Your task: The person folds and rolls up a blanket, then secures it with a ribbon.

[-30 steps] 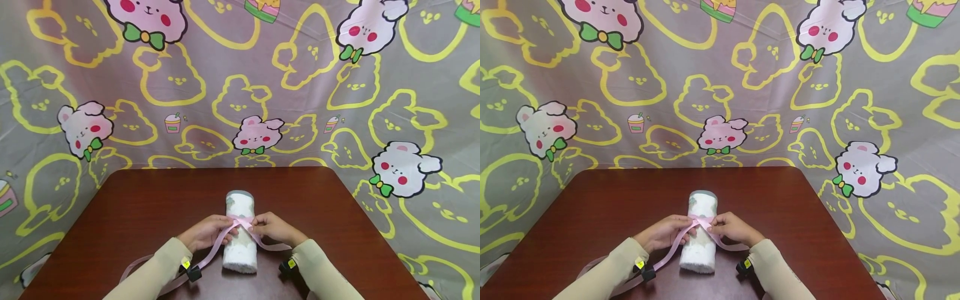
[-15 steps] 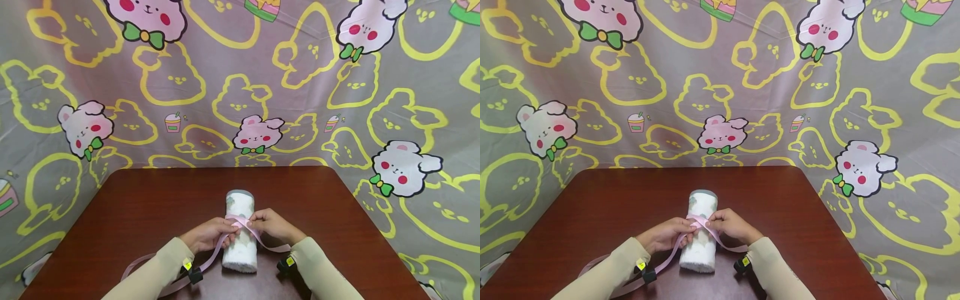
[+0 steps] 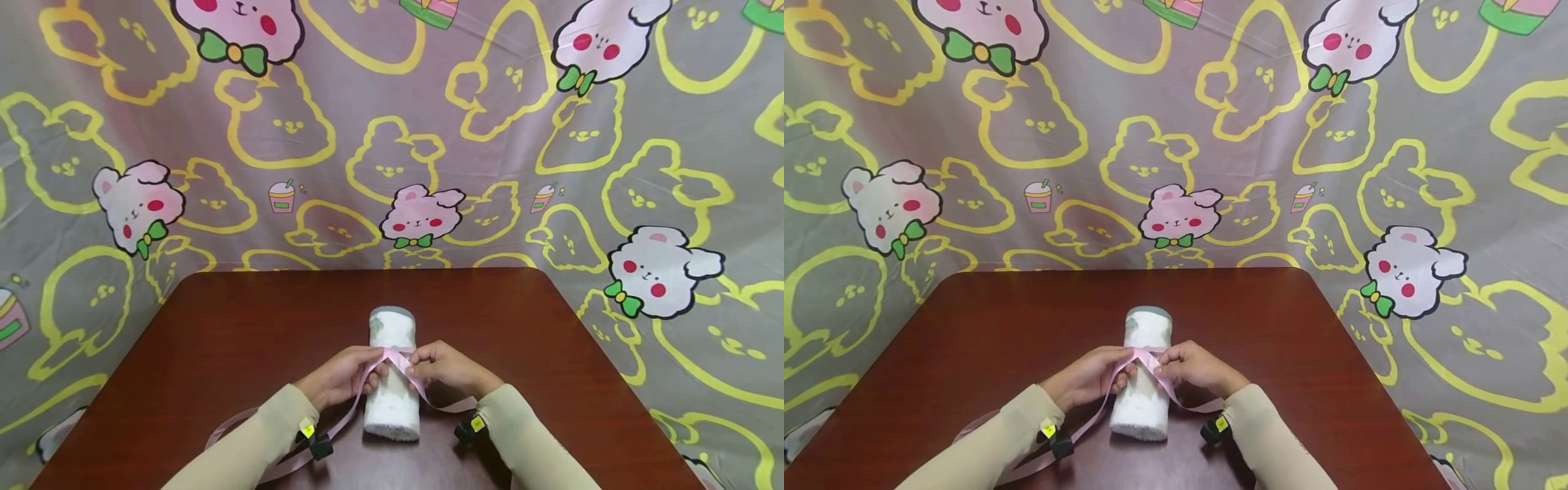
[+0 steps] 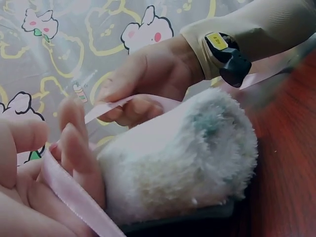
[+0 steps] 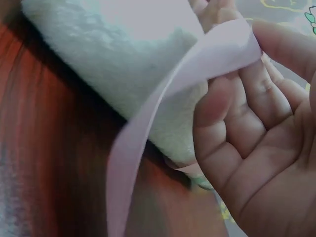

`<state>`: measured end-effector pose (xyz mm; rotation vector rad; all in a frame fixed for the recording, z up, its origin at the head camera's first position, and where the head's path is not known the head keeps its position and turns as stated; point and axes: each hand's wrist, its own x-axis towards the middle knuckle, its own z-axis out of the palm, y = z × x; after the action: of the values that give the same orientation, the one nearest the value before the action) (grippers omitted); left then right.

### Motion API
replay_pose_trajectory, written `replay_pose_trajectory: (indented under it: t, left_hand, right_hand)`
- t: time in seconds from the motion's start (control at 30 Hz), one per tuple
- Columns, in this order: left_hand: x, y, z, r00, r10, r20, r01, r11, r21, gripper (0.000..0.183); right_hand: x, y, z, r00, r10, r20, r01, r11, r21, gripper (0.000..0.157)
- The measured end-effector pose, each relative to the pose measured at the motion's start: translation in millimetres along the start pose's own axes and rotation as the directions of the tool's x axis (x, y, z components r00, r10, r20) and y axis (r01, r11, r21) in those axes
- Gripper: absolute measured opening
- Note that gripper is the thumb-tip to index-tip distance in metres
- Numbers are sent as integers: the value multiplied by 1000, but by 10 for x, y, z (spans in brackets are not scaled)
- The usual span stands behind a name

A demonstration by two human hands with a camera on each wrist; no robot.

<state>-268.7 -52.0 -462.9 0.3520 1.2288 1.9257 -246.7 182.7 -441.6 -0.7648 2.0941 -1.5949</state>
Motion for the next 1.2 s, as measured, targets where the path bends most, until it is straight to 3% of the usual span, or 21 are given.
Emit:
replay_pose_trajectory:
  t: [0.17, 0.33, 0.63, 0.97, 1.2]
  left_hand:
    - [23, -3, 16, 998, 18, -61, -16, 999, 38, 18]
    - [56, 3, 23, 994, 24, -104, -17, 998, 67, 16]
    - [48, 12, 34, 993, 20, -113, -10, 996, 89, 15]
    - [57, -8, 41, 994, 31, -103, -21, 995, 96, 17]
    - [57, -4, 51, 994, 14, -111, -3, 995, 97, 17]
  right_hand:
    - [6, 117, 14, 998, 12, 68, -12, 1000, 4, 9]
    - [11, 161, 20, 996, 50, 75, -45, 997, -68, 6]
    - [6, 195, 18, 995, 71, -63, -85, 965, -250, 12]
    - [114, 181, 32, 965, 52, -256, -166, 878, -449, 28]
    - [206, 143, 67, 939, -19, -343, -196, 790, -580, 33]
